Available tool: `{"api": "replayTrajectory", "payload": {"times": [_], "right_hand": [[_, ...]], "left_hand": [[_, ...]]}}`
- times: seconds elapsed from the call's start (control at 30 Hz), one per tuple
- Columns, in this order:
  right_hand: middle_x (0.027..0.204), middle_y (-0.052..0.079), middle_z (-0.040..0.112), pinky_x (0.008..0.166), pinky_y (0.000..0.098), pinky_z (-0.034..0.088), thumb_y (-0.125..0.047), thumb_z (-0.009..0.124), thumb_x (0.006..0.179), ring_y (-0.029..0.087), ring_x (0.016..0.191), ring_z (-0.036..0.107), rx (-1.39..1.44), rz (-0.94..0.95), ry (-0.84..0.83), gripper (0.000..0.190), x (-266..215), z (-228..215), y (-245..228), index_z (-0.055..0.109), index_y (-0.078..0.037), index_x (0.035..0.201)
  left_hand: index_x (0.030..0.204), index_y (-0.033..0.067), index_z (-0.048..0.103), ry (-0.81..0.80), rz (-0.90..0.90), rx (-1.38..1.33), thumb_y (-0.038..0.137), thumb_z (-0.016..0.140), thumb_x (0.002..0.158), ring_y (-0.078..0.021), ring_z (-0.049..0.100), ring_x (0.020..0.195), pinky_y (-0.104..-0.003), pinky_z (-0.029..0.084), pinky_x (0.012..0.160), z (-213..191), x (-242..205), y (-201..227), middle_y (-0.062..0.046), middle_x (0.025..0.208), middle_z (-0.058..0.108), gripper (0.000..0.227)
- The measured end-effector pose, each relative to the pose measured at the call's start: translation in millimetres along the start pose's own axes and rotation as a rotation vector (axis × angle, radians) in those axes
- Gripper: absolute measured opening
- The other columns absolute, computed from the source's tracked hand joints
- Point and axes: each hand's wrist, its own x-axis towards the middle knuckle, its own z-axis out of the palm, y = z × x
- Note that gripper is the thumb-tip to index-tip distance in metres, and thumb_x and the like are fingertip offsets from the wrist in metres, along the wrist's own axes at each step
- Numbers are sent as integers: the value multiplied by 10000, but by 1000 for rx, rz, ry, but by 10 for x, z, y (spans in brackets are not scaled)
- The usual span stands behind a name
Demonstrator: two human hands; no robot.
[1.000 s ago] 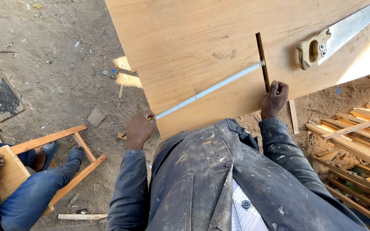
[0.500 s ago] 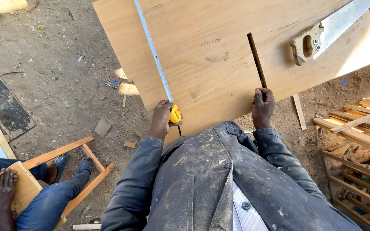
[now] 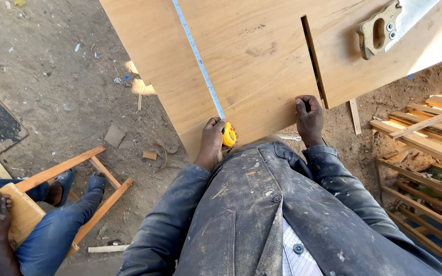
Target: Measuring and marking a wooden board using a tape measure and a pencil
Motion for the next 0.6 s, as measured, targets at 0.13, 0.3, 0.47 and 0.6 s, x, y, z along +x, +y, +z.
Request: {"api": "replayTrajectory", "payload": {"times": [0.13,0.3,0.47,0.6], "right_hand": [[825,79,630,702,322,515,-278,676,1087,157,778,623,-151,17,-104,224,51,-46,-105,715,-59,1113],[839,51,668,725,339,527,-309,685,1099,161,816,644,-297,-10,-180,184,158,-69,-205,729,-130,1099],[764,39,667,670,335,534,-283,657,1094,171,693,671,-323,-22,-249,191,273,-56,-282,719,-110,1043],[724,22,668,640,329,541,-269,660,1077,173,644,690,-364,-34,-275,161,369,-38,-251,714,-130,1016]], "left_hand": [[1086,101,607,0,-30,-83,300,638,993,-287,743,719,-385,644,549,70,-153,-186,-216,913,737,222],[1069,107,742,53,-37,-41,311,733,949,-217,720,742,-302,625,603,-1,46,-976,-164,920,757,236],[1119,59,776,87,-118,-107,272,738,957,-226,752,724,-308,640,613,-23,-204,-1162,-192,914,765,271],[1142,44,778,128,-135,-158,264,735,954,-188,724,728,-270,619,631,63,-294,-1266,-162,920,758,293]]}}
